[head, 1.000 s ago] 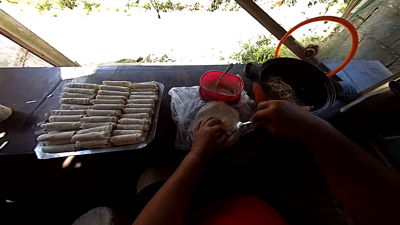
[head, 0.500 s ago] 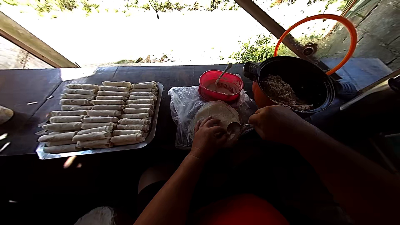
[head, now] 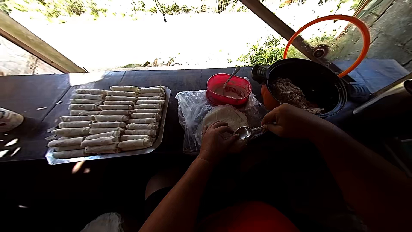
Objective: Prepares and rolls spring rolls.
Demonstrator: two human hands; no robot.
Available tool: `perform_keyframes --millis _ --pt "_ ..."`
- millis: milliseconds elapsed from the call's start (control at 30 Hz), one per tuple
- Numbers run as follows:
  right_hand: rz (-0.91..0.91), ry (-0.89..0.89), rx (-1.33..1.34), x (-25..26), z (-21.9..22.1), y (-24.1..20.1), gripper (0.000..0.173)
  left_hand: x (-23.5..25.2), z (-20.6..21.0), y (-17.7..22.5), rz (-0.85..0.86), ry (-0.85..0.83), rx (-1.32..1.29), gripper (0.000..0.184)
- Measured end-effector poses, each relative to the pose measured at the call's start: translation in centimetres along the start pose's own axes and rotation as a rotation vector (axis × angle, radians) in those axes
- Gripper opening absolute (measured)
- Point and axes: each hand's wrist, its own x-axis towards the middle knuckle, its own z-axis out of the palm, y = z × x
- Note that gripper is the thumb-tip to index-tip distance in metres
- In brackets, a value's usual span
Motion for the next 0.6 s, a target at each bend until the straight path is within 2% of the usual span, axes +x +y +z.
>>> perform_keyframes --millis 67,233,600 --pt "-0.007 0.029 0.035 -0.1 -0.4 0.0 0.016 0.5 -0.9 0.3 -0.047 -0.042 -0.058 0.033" --pt "-0.007 0.095 0.094 -0.4 -0.9 -0.2 0.013 1.9 -3.3 1.2 -0.134 -0.171 -0.153 0.022" --pt "-0.009 0.144 0.118 -0.3 -0.6 -0.3 0.013 2.0 -4.7 1.3 -0.065 -0.206 -0.137 0.013"
